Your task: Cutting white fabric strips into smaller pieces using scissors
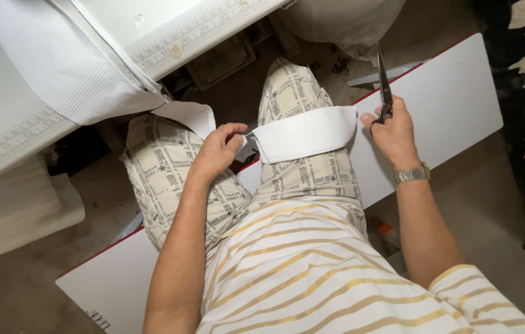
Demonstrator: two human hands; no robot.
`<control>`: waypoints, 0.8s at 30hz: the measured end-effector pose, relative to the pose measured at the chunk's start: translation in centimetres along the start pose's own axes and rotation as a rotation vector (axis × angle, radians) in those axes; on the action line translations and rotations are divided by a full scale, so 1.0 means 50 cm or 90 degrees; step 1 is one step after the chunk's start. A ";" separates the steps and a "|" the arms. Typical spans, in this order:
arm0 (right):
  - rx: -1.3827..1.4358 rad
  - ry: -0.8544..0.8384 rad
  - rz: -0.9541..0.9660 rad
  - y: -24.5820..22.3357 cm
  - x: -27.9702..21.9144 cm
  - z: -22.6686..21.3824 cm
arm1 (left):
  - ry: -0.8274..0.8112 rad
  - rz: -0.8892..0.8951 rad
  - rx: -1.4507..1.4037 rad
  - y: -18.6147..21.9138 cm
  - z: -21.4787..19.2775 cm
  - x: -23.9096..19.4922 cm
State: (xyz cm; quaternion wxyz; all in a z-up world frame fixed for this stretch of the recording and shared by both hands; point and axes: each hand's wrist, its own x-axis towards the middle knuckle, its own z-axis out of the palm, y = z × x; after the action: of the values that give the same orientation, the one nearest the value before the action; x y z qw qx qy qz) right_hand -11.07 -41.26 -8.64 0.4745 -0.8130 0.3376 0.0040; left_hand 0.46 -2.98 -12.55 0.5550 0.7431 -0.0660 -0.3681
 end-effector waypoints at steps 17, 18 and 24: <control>0.430 -0.608 0.356 -0.235 -0.193 0.189 | 0.028 0.018 -0.118 0.001 -0.009 -0.013; 0.435 -0.608 0.365 -0.243 -0.191 0.196 | 0.028 0.022 -0.122 0.007 -0.010 -0.017; 0.432 -0.571 0.318 -0.250 -0.197 0.225 | 0.053 0.052 -0.093 0.025 -0.007 -0.039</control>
State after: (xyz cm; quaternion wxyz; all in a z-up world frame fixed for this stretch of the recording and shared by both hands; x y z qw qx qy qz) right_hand -8.26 -23.17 -2.00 0.7872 -0.4322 0.2678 0.3492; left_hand -0.37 -2.18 -10.50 0.6246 0.7118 -0.0462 -0.3179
